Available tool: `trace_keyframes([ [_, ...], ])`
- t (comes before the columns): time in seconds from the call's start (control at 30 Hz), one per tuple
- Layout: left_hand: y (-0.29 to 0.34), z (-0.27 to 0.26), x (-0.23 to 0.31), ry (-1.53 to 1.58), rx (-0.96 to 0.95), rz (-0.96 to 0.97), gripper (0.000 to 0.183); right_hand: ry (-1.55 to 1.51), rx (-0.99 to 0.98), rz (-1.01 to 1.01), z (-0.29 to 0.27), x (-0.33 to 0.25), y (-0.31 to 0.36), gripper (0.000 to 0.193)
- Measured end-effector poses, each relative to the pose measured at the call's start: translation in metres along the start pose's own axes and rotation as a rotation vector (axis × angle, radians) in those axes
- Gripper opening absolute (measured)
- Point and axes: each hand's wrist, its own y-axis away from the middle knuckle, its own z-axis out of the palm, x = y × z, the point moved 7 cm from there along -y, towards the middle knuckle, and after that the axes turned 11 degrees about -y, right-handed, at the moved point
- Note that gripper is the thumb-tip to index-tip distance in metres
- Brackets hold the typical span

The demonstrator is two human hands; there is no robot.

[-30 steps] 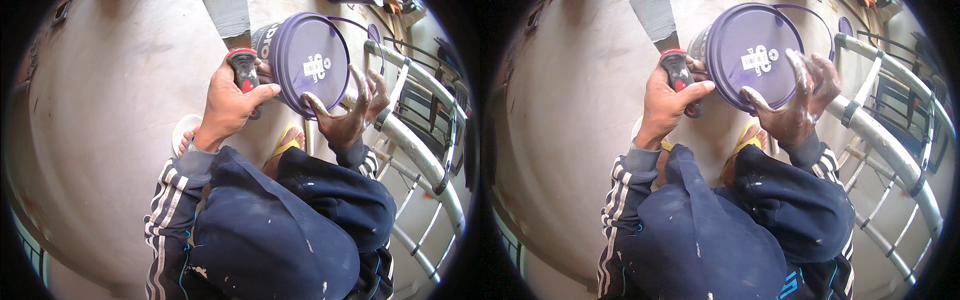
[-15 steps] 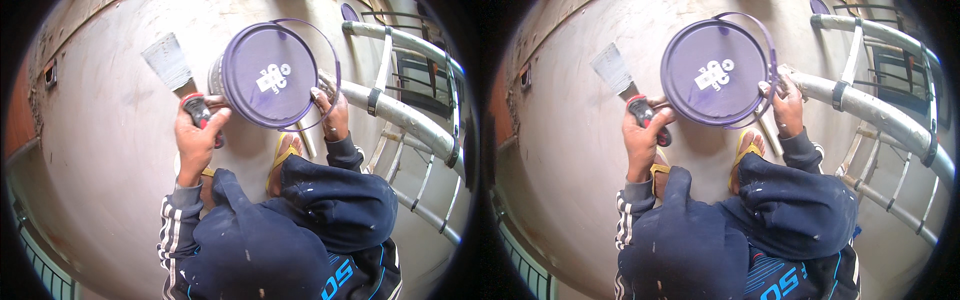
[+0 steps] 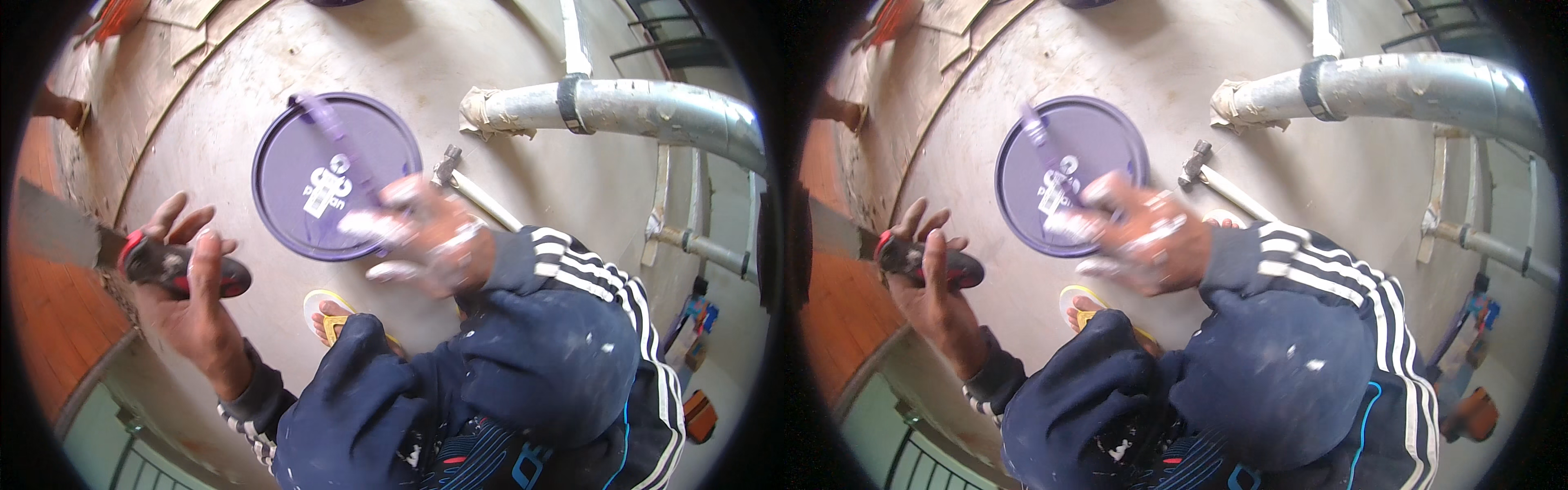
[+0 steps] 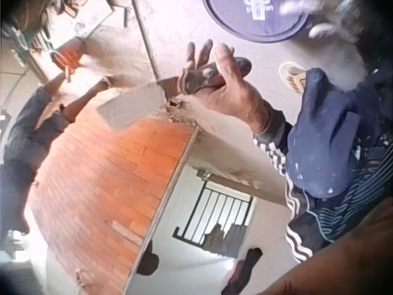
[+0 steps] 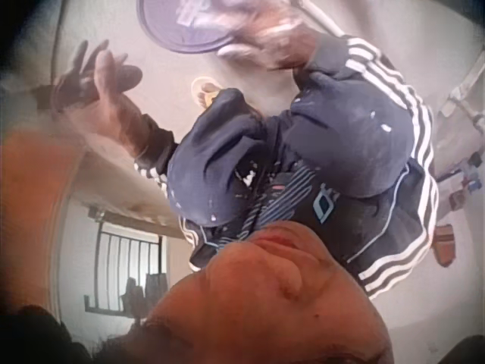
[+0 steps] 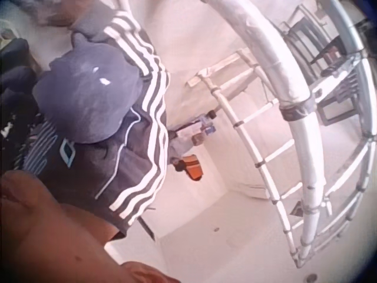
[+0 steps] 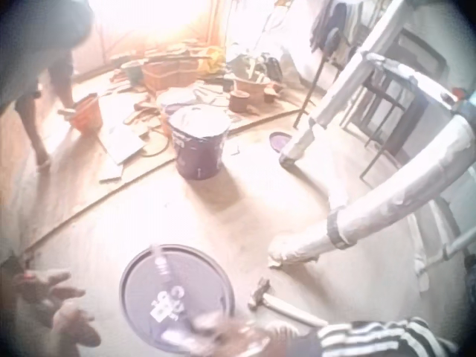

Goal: The person uses a hammer to tap a purple paint bucket, then uses a putty knife to scrape dried paint from the bucket's lid. The person repeatedly scrapes the lid while holding the bucket.

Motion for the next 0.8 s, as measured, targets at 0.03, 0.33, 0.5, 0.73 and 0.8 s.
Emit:
trace_keyframes([
  [0.03,-0.007,0.001,0.013,-0.056,-0.012,0.029,0.037,-0.016,-0.029,-0.018,0.01,-0.002,0.0,0.058],
  [0.33,-0.052,0.096,0.067,-0.42,-0.403,0.288,0.035,-0.092,0.307,-0.149,0.017,-0.003,0.002,0.052],
  [0.5,-0.071,0.129,0.045,-0.67,-0.529,0.258,0.035,-0.158,0.528,0.151,-0.039,0.07,0.062,0.039],
  [0.73,-0.064,0.1,-0.022,-0.99,-0.632,0.121,0.025,-0.79,0.566,0.695,-0.009,0.129,0.081,0.028],
  [0.8,-0.059,0.096,-0.039,-0.852,-0.622,0.07,0.024,-0.711,0.577,0.631,-0.014,0.129,0.067,0.026],
])
